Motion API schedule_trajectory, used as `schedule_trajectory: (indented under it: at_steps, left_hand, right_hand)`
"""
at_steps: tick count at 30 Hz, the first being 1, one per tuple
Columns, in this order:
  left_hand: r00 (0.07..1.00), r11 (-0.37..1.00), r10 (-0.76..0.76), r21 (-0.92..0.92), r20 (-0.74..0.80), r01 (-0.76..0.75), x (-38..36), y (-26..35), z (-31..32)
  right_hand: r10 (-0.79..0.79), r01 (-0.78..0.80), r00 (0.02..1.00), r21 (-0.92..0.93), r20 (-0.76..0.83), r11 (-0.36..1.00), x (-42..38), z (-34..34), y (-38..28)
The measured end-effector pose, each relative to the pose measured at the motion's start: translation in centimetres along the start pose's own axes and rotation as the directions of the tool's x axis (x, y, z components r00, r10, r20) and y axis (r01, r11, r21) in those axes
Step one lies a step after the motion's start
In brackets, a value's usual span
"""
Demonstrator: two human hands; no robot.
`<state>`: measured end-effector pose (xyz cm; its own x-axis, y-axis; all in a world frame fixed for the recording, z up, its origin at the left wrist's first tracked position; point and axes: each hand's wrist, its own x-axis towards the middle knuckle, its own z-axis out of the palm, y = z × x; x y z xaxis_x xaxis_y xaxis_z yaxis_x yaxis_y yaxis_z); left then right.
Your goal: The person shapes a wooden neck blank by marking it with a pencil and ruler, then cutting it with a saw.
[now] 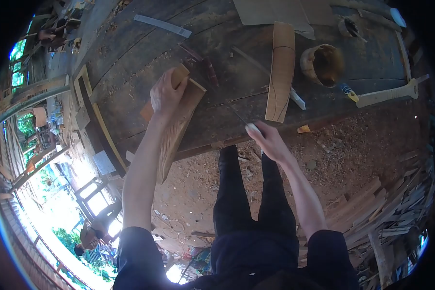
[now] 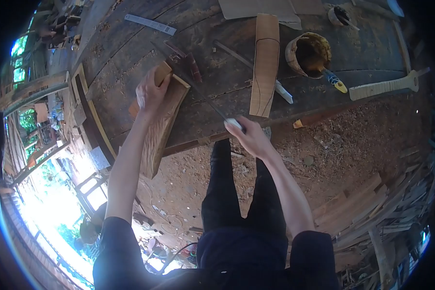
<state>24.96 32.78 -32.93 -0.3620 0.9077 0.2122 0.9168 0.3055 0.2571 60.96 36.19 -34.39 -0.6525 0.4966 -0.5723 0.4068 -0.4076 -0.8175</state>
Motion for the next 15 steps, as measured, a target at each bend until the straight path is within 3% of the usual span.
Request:
schedule_trajectory:
  at_steps: [6,10,15]
  left_hand:
    - [1.000,1.000,0.009,0.027,-0.014,-0.009,-0.1,-0.7,0.5]
    - [0.998,0.997,-0.053,0.052,0.045,0.050,-0.1,0.0,0.1]
    - [0.998,0.998,-0.058,0.009,-0.015,0.058,0.0,0.4,0.1]
  right_hand:
    - [-0.070,0.069,0.998,-0.065,-0.010,0.996,9.2,3.4,-4.8]
    - [-0.113,0.113,0.993,-0.043,-0.012,0.993,8.7,3.7,-5.0]
    - [-0.088,0.088,0.996,-0.038,0.007,0.995,4.0,2.8,-2.8]
